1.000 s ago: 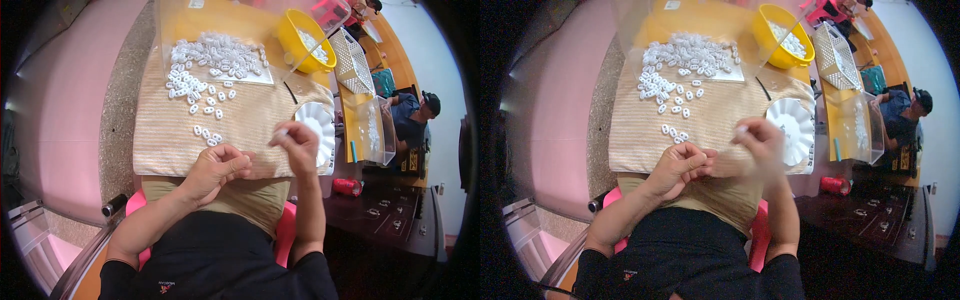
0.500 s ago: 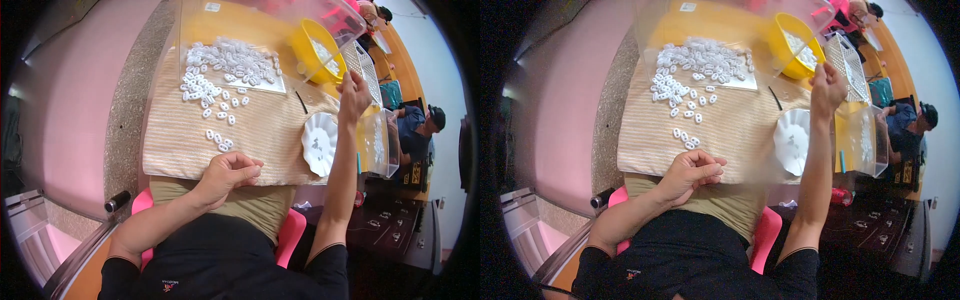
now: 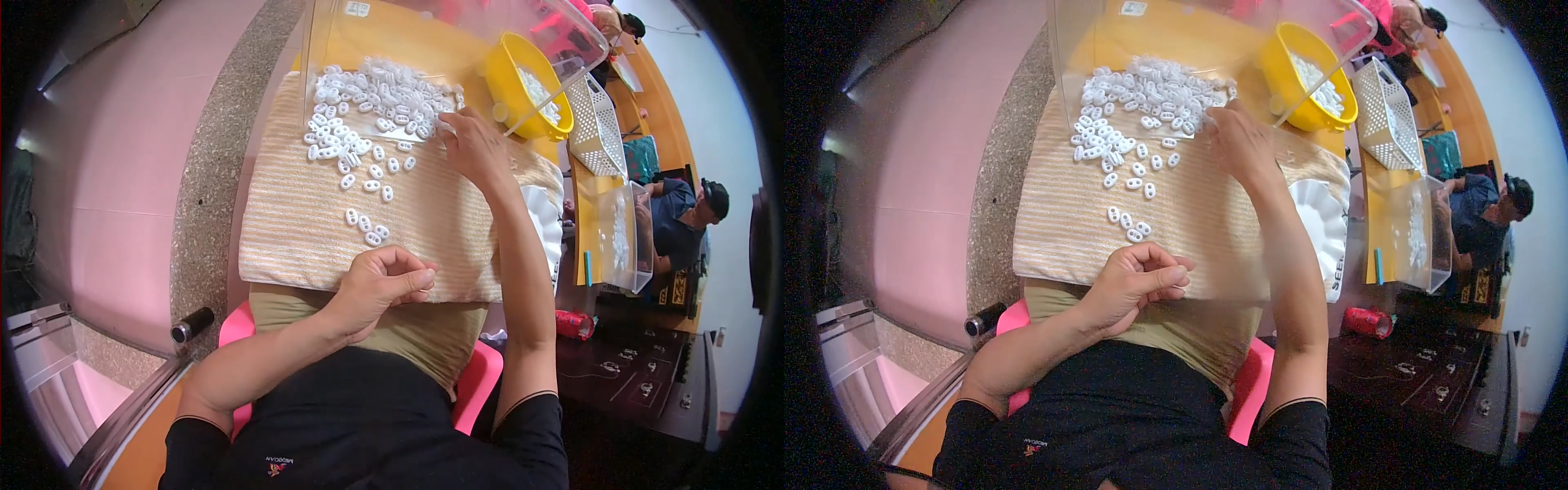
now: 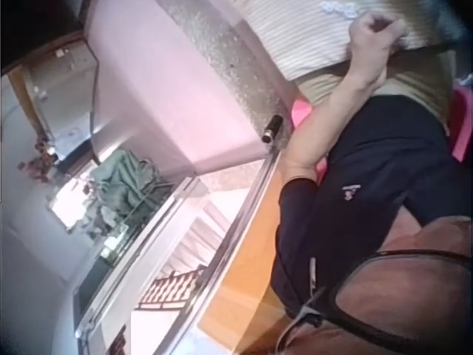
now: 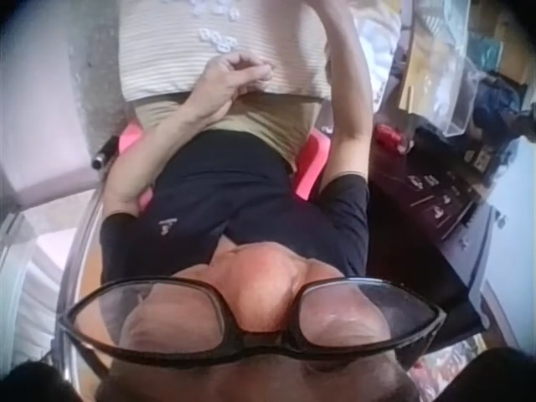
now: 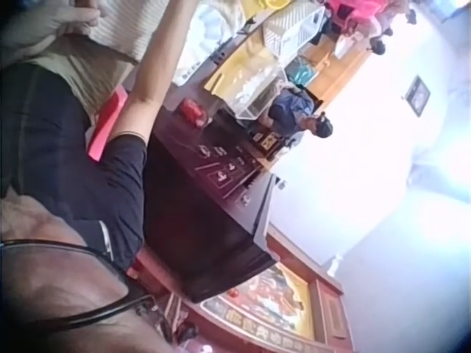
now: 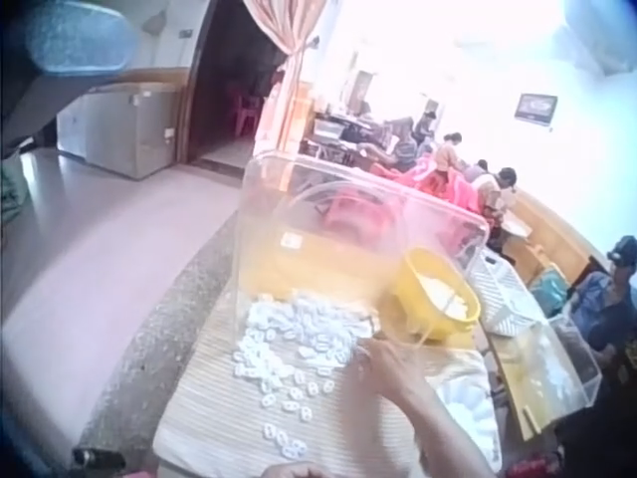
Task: Inspecting and sorting small white plastic components at a workshop workbench.
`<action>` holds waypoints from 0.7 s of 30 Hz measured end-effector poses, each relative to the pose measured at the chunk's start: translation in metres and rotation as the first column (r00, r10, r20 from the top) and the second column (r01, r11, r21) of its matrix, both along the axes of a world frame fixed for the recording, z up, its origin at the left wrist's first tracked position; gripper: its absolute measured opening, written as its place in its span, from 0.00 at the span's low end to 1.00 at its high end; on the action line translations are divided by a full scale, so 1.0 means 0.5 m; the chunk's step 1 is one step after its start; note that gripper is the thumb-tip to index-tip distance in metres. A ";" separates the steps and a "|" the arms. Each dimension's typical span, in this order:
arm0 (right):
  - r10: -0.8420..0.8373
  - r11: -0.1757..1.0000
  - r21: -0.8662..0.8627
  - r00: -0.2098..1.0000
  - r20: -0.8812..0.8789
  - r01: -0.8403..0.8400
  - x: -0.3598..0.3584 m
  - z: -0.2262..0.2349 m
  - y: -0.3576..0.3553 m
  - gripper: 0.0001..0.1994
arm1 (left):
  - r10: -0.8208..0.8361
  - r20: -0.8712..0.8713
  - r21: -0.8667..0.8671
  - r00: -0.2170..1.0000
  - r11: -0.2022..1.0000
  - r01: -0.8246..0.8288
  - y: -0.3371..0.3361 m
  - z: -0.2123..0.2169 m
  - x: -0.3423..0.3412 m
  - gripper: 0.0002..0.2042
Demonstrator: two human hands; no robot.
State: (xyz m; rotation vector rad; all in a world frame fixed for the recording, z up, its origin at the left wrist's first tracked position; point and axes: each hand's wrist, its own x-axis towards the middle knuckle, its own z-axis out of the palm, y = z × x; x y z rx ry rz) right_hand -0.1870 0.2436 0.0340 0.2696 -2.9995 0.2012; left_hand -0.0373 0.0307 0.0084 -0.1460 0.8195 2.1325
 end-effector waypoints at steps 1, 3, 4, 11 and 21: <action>0.002 1.000 0.002 1.000 0.002 -0.002 -0.003 0.000 -0.001 0.12 | -0.003 -0.008 -0.001 1.000 1.000 0.003 0.000 0.002 0.000 0.04; 0.004 1.000 0.016 0.999 0.051 -0.005 -0.006 0.000 -0.003 0.13 | -0.004 -0.007 -0.003 1.000 1.000 0.004 -0.001 0.003 0.000 0.04; 0.005 1.000 0.018 0.999 0.052 -0.006 -0.007 0.001 -0.004 0.13 | -0.005 -0.008 -0.006 1.000 1.000 0.005 0.000 0.002 0.000 0.04; 0.054 0.993 0.106 0.998 0.042 -0.058 0.003 0.006 -0.010 0.09 | -0.007 -0.004 -0.007 1.000 1.000 0.007 0.000 0.004 -0.002 0.04; 0.071 0.997 0.030 0.996 -0.051 -0.069 0.036 -0.024 -0.011 0.05 | -0.001 -0.014 0.005 1.000 1.000 0.001 0.003 0.005 0.003 0.03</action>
